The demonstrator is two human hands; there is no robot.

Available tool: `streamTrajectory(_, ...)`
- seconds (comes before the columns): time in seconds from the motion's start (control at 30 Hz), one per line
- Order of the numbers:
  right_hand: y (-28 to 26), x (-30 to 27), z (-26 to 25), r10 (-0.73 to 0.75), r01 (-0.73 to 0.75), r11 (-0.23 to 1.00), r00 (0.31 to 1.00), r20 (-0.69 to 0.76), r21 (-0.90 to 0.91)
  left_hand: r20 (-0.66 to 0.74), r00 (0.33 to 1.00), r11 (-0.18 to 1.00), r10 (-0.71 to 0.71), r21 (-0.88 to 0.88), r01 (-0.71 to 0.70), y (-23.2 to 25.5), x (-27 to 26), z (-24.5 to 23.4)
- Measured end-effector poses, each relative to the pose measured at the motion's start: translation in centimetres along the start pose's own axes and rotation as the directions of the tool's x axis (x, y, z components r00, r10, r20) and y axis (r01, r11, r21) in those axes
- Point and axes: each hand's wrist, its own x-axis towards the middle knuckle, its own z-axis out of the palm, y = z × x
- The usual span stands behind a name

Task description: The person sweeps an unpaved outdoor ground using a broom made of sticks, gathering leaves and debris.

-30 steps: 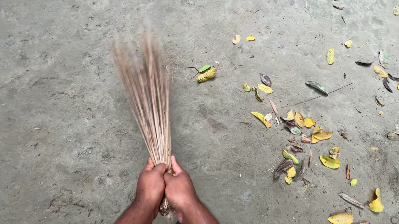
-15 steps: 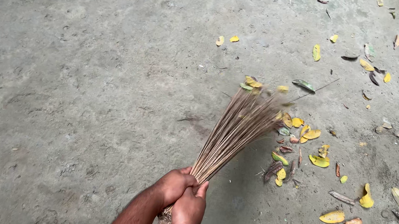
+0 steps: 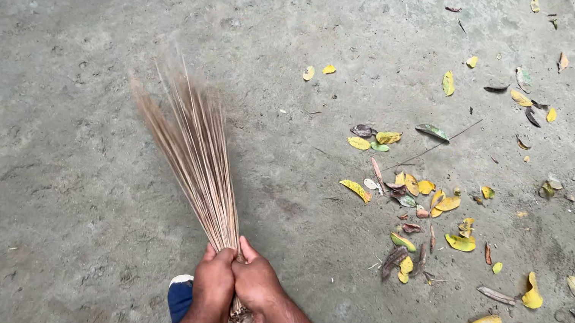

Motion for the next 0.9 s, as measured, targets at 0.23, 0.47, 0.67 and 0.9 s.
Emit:
streamTrajectory(0.23,-0.2,0.7,0.7,0.368,-0.241,0.824,0.916,-0.159,0.512,0.181,0.882,0.780,-0.434,0.565,0.268,0.6,4.3,1.7)
streamTrajectory(0.47,-3.1,2.4,3.2,0.263,-0.037,0.898,0.844,-0.468,0.439,0.534,0.732,0.845,-0.424,0.523,0.108,5.7,6.7,3.7)
streamTrajectory(0.67,-8.4,3.4,5.1,0.056,-0.049,0.998,0.902,-0.429,0.026,0.404,0.877,0.946,-0.259,0.288,0.147,10.4,6.9,2.8)
streamTrajectory(0.9,-12.6,8.3,6.5,0.024,-0.020,0.985,1.000,0.020,-0.169,-0.002,0.998,0.987,0.062,-0.149,-0.062,11.9,10.0,0.2)
